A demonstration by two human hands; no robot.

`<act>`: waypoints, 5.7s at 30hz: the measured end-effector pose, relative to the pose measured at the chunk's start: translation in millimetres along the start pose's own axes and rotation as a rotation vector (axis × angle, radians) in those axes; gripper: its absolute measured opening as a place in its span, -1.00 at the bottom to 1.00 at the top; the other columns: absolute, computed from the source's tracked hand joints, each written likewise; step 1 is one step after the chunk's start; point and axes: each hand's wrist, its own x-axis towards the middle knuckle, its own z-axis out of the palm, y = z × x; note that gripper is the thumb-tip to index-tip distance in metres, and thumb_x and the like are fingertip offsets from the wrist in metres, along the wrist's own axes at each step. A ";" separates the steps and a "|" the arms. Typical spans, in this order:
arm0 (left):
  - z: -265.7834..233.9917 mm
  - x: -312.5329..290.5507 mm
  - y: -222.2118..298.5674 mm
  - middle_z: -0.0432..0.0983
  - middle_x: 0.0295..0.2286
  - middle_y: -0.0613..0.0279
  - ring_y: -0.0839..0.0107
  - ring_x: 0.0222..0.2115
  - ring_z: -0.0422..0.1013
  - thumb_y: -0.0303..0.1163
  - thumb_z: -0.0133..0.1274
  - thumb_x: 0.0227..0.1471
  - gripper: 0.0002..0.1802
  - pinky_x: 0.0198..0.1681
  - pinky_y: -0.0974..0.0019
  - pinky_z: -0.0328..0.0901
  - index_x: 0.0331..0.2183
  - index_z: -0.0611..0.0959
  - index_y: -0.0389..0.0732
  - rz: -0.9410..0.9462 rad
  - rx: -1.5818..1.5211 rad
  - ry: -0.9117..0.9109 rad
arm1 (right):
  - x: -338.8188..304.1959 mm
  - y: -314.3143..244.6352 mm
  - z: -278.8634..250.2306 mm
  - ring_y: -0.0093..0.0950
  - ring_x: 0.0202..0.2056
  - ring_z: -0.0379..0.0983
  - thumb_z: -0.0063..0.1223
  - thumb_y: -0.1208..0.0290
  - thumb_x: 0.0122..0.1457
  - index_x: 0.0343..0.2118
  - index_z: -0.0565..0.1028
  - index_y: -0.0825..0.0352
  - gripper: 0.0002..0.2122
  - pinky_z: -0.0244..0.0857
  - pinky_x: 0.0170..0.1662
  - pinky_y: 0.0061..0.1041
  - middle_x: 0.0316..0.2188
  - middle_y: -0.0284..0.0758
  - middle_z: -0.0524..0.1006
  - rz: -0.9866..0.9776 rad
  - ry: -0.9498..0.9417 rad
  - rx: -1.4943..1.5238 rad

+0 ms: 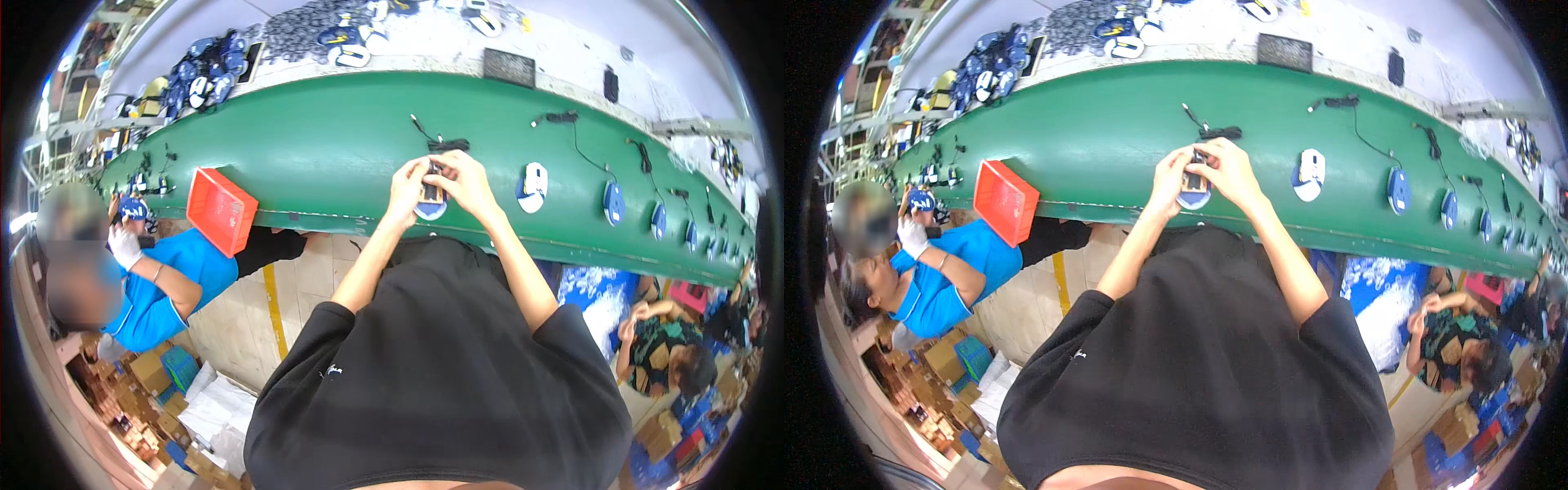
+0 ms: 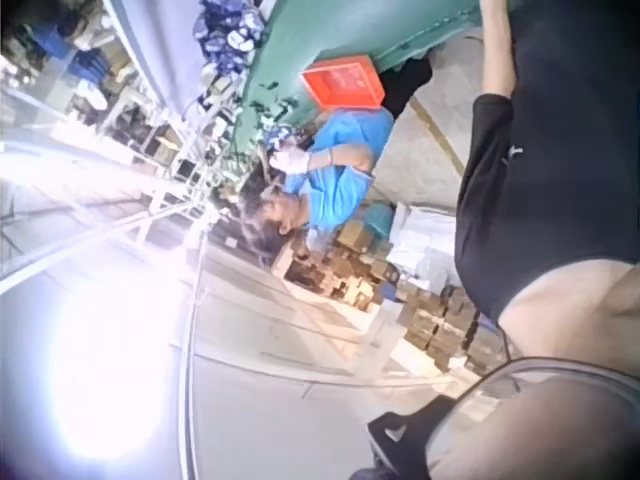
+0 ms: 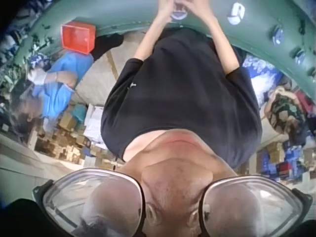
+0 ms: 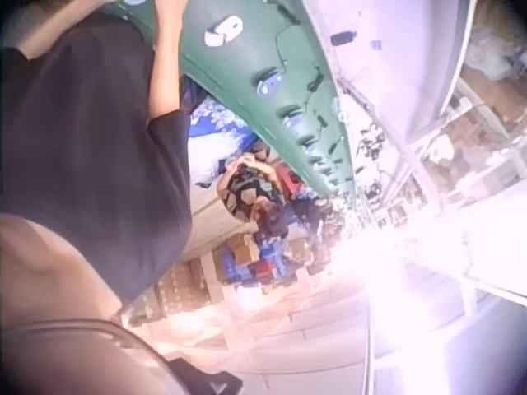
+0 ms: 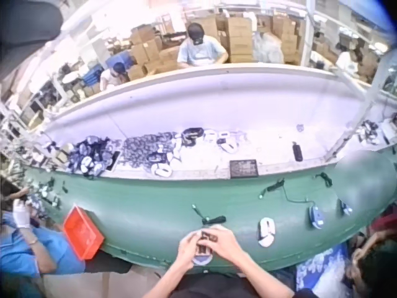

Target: The person assembles computer mice by installing small components into mouse bases, snapping the outer shells together by hand, and placing the assembled mice on the conveyor belt.

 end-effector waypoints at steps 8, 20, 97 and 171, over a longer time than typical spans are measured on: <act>-7.4 -13.1 -0.1 0.51 -0.31 0.20 0.52 -0.36 0.46 -0.30 -0.09 0.21 -0.66 -0.33 0.43 0.40 -0.09 0.51 -0.34 0.039 0.262 0.001 | 3.2 -3.4 0.2 -0.58 -0.54 0.45 0.26 0.39 -0.02 -0.19 0.59 0.36 -0.70 0.39 -0.50 -0.57 -0.45 -0.35 0.49 0.080 -0.158 0.014; 4.6 -14.8 -3.0 0.46 -0.51 0.37 0.70 -0.69 0.15 -0.32 -0.11 0.19 -0.68 -0.66 0.52 0.04 -0.15 0.56 -0.35 -0.115 0.087 0.016 | -6.8 -1.1 10.3 -0.10 -0.24 0.44 0.01 0.43 0.12 -0.13 0.42 0.44 -0.73 0.34 -0.17 -0.25 -0.27 -0.07 0.41 -0.111 -0.118 -0.410; 66.1 -81.3 51.6 0.52 -0.18 0.14 0.45 -0.20 0.46 -0.29 -0.30 0.25 -0.57 -0.10 0.39 0.35 0.01 0.45 -0.34 0.160 -0.181 -0.228 | -77.1 -91.2 -33.0 -0.57 -0.34 0.56 0.20 0.58 0.04 -0.23 0.59 0.42 -0.80 0.45 -0.25 -0.64 -0.36 -0.27 0.60 0.024 0.529 0.398; 44.9 -59.3 58.9 0.34 0.05 0.07 0.40 0.04 0.30 -0.38 0.01 0.15 -0.45 0.13 0.32 0.17 0.12 0.32 -0.38 0.187 -0.206 -0.104 | -45.6 -56.8 0.2 -0.51 -0.07 0.37 0.16 0.42 0.00 0.18 0.19 0.36 -0.36 0.28 -0.01 -0.50 -0.01 -0.22 0.41 0.067 0.135 0.551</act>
